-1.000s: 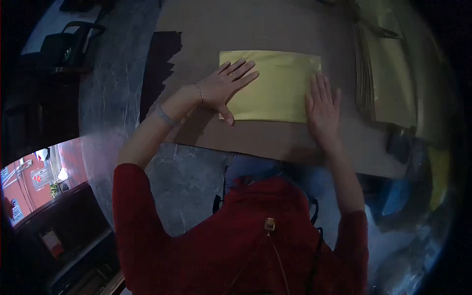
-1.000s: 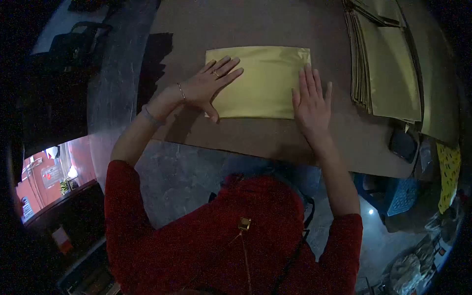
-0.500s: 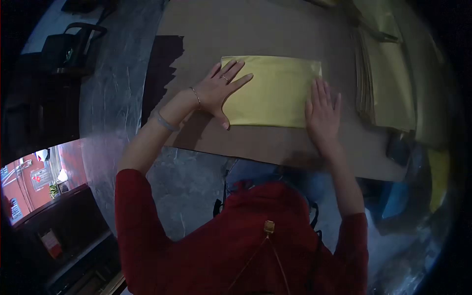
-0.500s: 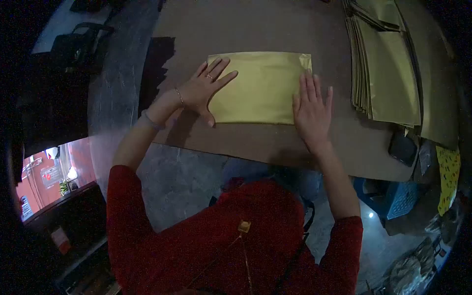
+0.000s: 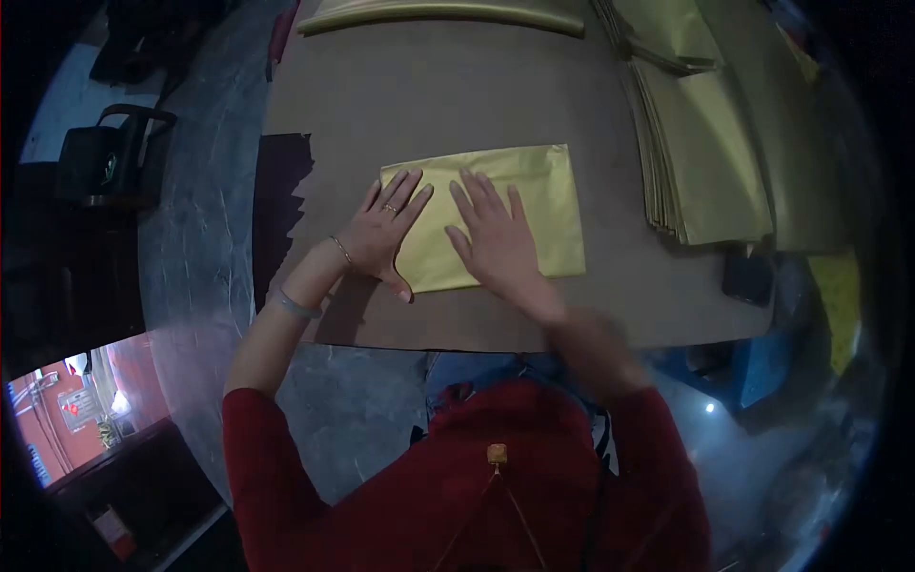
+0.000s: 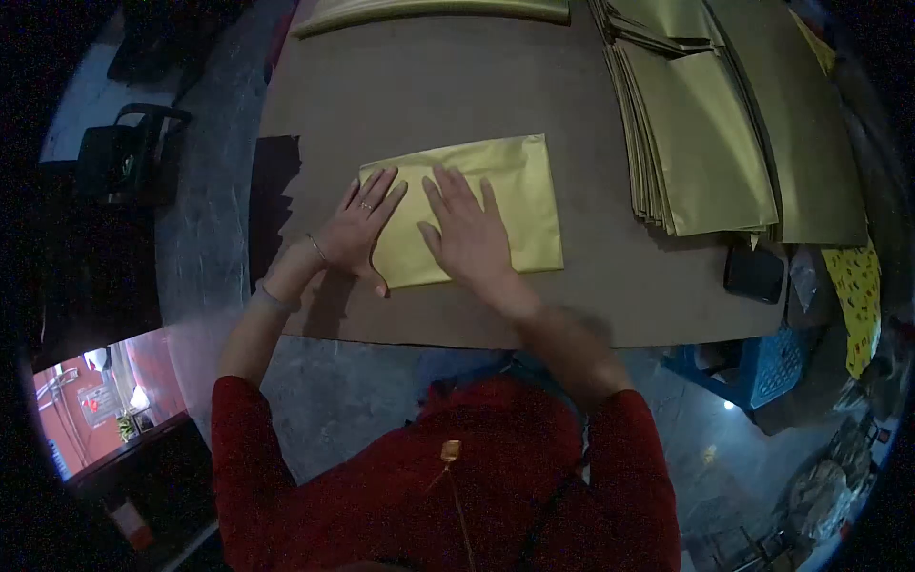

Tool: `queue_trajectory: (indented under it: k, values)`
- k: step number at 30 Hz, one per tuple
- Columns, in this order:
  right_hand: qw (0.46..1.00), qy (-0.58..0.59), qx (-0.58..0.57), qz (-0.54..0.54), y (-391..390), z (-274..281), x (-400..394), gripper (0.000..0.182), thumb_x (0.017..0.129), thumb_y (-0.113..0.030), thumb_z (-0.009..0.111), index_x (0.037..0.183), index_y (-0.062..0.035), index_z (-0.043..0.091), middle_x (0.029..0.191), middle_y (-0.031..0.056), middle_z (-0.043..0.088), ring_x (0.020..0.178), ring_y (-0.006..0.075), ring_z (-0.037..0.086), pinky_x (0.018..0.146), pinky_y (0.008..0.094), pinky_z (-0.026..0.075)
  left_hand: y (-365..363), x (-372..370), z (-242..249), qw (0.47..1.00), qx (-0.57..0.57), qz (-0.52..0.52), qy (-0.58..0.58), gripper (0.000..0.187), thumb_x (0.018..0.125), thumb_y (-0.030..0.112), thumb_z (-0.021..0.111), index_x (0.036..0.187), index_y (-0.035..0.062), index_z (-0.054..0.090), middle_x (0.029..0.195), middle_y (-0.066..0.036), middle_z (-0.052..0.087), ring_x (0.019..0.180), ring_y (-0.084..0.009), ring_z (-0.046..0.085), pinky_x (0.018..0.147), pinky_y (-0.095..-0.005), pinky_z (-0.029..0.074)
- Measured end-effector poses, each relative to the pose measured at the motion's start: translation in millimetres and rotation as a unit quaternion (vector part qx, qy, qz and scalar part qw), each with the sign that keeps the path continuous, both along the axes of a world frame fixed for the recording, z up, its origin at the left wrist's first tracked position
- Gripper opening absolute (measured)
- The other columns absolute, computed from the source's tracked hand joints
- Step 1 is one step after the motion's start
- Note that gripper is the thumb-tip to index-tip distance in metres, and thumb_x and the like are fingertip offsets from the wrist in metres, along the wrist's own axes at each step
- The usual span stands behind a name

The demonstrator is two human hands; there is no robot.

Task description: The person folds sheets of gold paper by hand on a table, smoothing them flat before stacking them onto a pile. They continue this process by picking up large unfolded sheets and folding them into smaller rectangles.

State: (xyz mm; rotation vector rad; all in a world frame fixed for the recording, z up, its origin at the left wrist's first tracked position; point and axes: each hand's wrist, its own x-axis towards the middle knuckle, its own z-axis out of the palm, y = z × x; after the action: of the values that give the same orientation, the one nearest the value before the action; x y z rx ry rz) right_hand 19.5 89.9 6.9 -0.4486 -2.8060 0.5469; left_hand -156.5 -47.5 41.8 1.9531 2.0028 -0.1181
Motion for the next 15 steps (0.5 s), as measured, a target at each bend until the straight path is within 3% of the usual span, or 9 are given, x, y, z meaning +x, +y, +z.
queue_trajectory:
  k: [7,13,15]
  values:
    - [0.982,0.001,0.089,-0.166,74.5,-14.3,24.6,0.057,0.094,-0.036,0.04,0.141,-0.0059,0.03,0.148,0.0089,0.027,0.137,0.0234,0.027,0.111,0.0473,0.02,1.8,1.4,4.5,0.999,-0.028,0.019,-0.002,0.15,0.032,0.073,0.076,0.146,0.0049,0.007,0.15,-0.024,0.004,0.14,-0.0385,0.002,0.112,-0.0527,0.008]
    - [0.981,-0.015,0.103,-0.165,77.2,-14.3,25.4,0.055,0.095,-0.037,0.036,0.14,-0.0046,0.032,0.147,0.01,0.029,0.137,0.0233,0.026,0.112,0.0472,0.017,11.1,21.2,12.2,0.992,-0.085,0.093,0.007,0.148,0.035,0.071,0.078,0.146,0.003,0.006,0.149,-0.027,0.002,0.14,-0.0388,0.0,0.112,-0.0516,0.007]
    - [0.981,-0.033,0.097,-0.163,75.1,-10.8,24.4,0.053,0.097,-0.033,0.032,0.141,-0.0041,0.031,0.148,0.0104,0.027,0.138,0.0243,0.024,0.112,0.0476,0.015,41.3,59.5,10.4,0.982,0.071,0.16,-0.074,0.104,0.071,0.051,0.069,0.142,-0.0037,0.017,0.147,-0.025,0.018,0.139,-0.0378,0.012,0.113,-0.0456,0.014]
